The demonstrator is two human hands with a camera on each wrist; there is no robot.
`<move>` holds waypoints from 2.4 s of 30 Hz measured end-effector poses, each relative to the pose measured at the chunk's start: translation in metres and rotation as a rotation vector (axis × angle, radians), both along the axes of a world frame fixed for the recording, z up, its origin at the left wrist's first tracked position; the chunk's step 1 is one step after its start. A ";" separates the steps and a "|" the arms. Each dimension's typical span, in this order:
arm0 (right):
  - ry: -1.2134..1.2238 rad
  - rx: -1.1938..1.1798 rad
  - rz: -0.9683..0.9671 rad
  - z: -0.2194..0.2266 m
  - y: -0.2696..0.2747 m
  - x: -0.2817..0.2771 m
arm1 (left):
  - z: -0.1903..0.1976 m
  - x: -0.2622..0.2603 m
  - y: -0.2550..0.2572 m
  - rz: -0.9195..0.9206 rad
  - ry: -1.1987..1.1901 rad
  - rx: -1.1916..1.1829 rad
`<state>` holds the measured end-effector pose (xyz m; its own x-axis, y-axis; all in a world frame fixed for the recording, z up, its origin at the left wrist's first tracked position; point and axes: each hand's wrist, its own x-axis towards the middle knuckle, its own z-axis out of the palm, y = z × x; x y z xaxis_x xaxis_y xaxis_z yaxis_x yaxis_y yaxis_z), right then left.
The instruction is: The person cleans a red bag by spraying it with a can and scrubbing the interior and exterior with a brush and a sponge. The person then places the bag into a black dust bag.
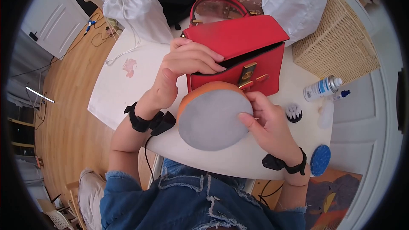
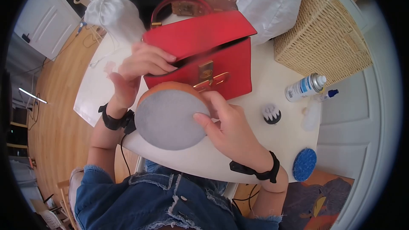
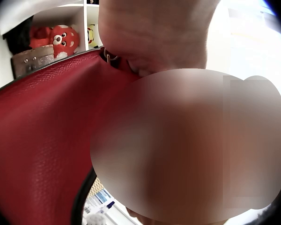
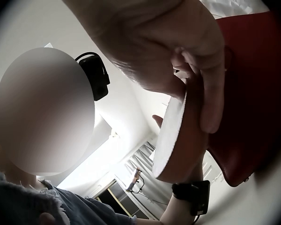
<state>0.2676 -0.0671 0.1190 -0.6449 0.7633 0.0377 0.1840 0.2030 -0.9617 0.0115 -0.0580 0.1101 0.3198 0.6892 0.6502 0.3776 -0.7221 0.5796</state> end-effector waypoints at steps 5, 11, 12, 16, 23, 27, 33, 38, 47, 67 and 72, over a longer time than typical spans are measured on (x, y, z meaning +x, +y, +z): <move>-0.140 -0.006 0.038 -0.012 -0.001 -0.007 | 0.001 0.001 -0.001 0.016 0.011 0.010; -0.281 -0.006 0.131 -0.036 0.005 -0.013 | 0.001 0.000 0.001 0.031 0.036 0.014; -0.182 -0.135 0.095 -0.028 0.004 -0.014 | 0.001 0.000 0.001 0.033 0.025 0.015; -0.012 -0.388 0.043 -0.024 0.005 -0.013 | -0.001 -0.001 0.003 0.049 -0.012 0.010; -0.267 -0.297 0.162 -0.030 0.028 0.002 | 0.000 -0.001 0.002 0.043 0.015 0.007; -0.509 -0.174 0.297 -0.012 0.040 0.021 | -0.002 -0.001 0.003 0.051 0.015 0.010; -0.384 -0.213 0.207 -0.024 0.044 0.022 | -0.009 0.000 0.006 0.077 -0.053 0.017; -0.448 -0.235 0.163 -0.005 0.056 0.038 | -0.010 -0.001 0.007 0.068 -0.084 0.009; -0.276 -0.194 0.203 -0.030 0.043 0.019 | -0.013 -0.001 0.008 0.096 -0.101 -0.010; -0.575 0.123 -0.164 -0.002 0.072 0.073 | -0.018 -0.002 0.011 0.119 -0.171 -0.035; -0.549 0.206 -0.339 0.004 0.078 0.084 | -0.015 -0.001 0.009 0.133 -0.140 -0.020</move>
<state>0.3519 0.0109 0.1226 -0.3380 0.9392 -0.0605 0.7208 0.2170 -0.6583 0.0109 -0.0489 0.0947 0.1320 0.7324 0.6679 0.3839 -0.6590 0.6468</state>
